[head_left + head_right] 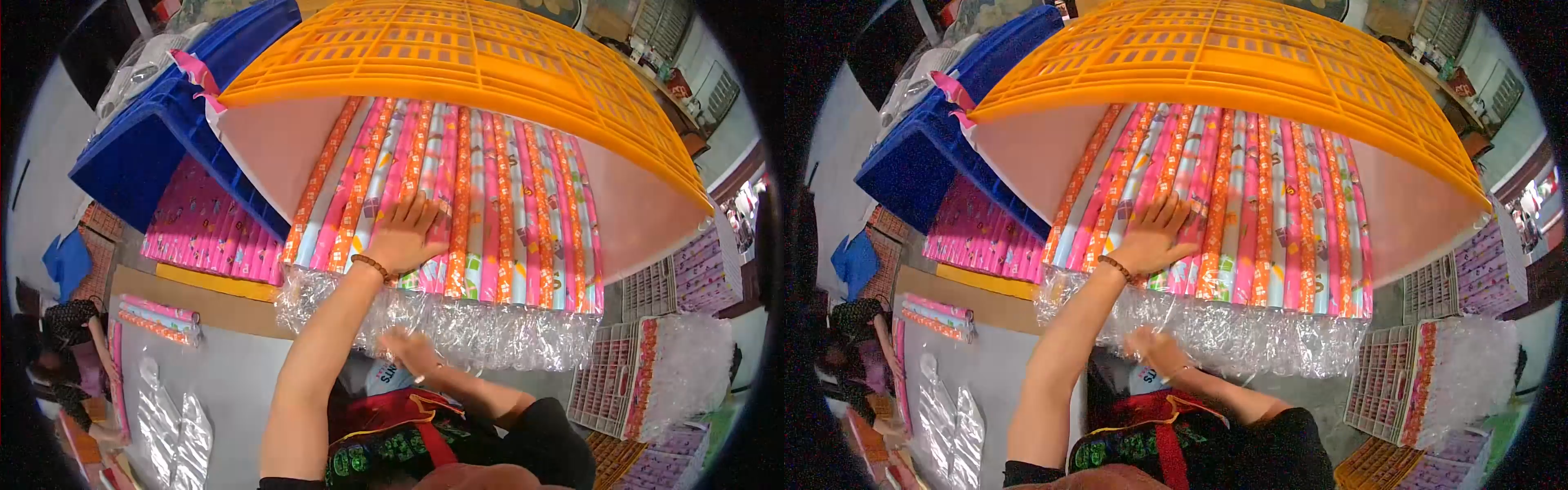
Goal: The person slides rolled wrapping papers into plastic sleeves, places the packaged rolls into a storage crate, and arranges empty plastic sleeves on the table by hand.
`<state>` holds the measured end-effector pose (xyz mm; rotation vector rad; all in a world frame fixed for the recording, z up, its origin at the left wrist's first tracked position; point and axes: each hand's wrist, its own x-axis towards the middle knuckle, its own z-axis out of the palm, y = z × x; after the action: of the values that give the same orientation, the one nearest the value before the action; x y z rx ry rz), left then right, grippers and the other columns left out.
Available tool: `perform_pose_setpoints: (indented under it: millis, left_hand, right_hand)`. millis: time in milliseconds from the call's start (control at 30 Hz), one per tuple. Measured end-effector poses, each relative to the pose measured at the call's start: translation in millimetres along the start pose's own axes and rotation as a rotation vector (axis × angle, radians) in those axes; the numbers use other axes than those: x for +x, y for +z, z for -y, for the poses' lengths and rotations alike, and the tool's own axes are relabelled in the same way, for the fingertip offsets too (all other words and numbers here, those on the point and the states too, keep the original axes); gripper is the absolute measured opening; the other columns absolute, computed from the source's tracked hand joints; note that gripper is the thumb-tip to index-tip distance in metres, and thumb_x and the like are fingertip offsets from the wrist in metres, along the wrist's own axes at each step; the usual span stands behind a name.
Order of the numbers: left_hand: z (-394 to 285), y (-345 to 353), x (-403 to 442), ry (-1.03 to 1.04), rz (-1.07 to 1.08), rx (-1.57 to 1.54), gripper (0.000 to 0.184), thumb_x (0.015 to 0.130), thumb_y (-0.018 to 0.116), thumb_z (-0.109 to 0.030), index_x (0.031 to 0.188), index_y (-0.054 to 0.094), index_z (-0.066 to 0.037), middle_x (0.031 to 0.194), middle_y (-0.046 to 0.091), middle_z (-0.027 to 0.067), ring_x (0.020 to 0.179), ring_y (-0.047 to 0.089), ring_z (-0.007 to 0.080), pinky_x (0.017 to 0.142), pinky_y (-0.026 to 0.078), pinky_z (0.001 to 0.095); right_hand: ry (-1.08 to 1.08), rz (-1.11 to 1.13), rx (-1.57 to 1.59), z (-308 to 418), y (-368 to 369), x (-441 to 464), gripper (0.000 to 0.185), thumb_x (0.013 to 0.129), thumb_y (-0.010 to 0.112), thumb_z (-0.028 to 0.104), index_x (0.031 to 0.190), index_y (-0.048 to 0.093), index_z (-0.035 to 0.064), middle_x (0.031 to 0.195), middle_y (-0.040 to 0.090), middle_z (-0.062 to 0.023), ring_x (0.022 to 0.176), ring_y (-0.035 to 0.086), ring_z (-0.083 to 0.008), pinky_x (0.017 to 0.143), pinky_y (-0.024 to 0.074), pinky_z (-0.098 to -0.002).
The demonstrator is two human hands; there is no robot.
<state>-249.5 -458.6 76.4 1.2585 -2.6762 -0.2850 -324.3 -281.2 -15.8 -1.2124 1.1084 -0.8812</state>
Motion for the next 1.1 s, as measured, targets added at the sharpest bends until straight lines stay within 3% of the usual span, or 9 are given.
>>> perform_pose_setpoints:
  millis: [67,133,200,300,467,567,700,900,1100]
  left_hand:
    - [-2,-4,1,-0.002,0.030,0.011,0.080,0.083,0.041,-0.061,0.139,0.024,-0.007,0.146,0.016,0.0177,0.136,0.011,0.0308,0.109,0.013,0.0448]
    - [-1,-5,2,-0.003,0.021,0.018,0.078,0.083,0.041,-0.059,0.139,0.024,-0.007,0.145,0.018,0.0182,0.136,0.012,0.0314,0.109,0.012,0.0442]
    - [-1,-4,2,-0.001,0.011,0.013,0.076,0.084,0.041,-0.058,0.139,0.025,-0.007,0.145,0.019,0.0186,0.136,0.013,0.0320,0.109,0.012,0.0437]
    - [11,-9,3,0.053,-0.017,-0.257,0.059,0.088,0.038,-0.045,0.133,0.037,-0.007,0.142,0.026,0.0204,0.133,0.019,0.0338,0.109,0.016,0.0413]
    - [32,-27,-41,0.001,-0.438,-0.344,0.046,0.090,0.041,-0.035,0.117,0.053,0.001,0.131,0.042,0.0240,0.126,0.033,0.0376,0.105,0.024,0.0419]
    - [40,-34,-95,-0.166,-0.512,-0.469,0.039,0.088,0.050,-0.025,0.116,0.053,0.002,0.125,0.048,0.0228,0.120,0.041,0.0372,0.101,0.031,0.0419]
    - [28,-26,-144,-0.252,-0.449,-0.522,0.033,0.084,0.056,-0.017,0.113,0.055,-0.001,0.116,0.055,0.0184,0.112,0.048,0.0332,0.095,0.036,0.0399]
    - [-5,-12,-144,-0.127,-0.405,-0.052,0.053,0.081,0.060,-0.027,0.129,0.043,-0.011,0.129,0.046,0.0100,0.124,0.038,0.0256,0.102,0.015,0.0539]
    - [-31,3,-123,-0.039,-0.288,0.061,0.054,0.077,0.060,-0.023,0.127,0.044,-0.014,0.131,0.045,0.0072,0.125,0.037,0.0239,0.101,0.020,0.0570]
  right_hand:
    - [-0.018,0.749,-0.267,12,-13,-13,0.042,0.088,0.055,0.031,0.118,0.050,0.0017,0.095,0.061,-0.0076,0.076,0.059,-0.0152,0.067,0.0481,-0.0297]
    - [0.279,0.806,-0.160,112,-40,-44,0.044,0.089,0.053,0.033,0.122,0.048,0.0036,0.101,0.061,-0.0108,0.081,0.060,-0.0158,0.071,0.0485,-0.0294]
    - [0.110,0.880,-0.301,135,-78,-30,0.044,0.089,0.051,0.036,0.121,0.049,0.0047,0.102,0.060,-0.0098,0.084,0.059,-0.0156,0.073,0.0486,-0.0304]
    - [0.147,0.362,-0.624,188,-108,17,0.041,0.088,0.053,0.036,0.115,0.055,0.0054,0.096,0.063,-0.0085,0.088,0.060,-0.0169,0.078,0.0471,-0.0310]
    - [-0.604,-0.119,-1.127,146,-161,175,0.043,0.089,0.041,0.037,0.121,0.050,0.0091,0.121,0.050,-0.0189,0.110,0.048,-0.0347,0.095,0.0363,-0.0421]
    - [-0.193,-0.424,-1.206,131,-149,219,0.054,0.090,0.039,0.042,0.137,0.034,0.0156,0.143,0.026,-0.0156,0.130,0.026,-0.0359,0.106,0.0223,-0.0467]
    - [-0.132,-0.241,-1.456,112,-139,237,0.048,0.092,0.035,0.037,0.137,0.032,0.0213,0.147,0.016,-0.0129,0.135,0.011,-0.0368,0.108,0.0127,-0.0512]
    - [-0.334,-0.201,-1.636,69,-163,274,0.036,0.092,0.034,0.023,0.127,0.045,0.0197,0.146,0.021,-0.0100,0.135,0.013,-0.0363,0.109,0.0132,-0.0508]
    - [-0.452,-0.132,-1.797,97,-156,252,0.038,0.090,0.038,0.025,0.126,0.046,0.0141,0.143,0.026,-0.0148,0.133,0.021,-0.0344,0.106,0.0182,-0.0504]
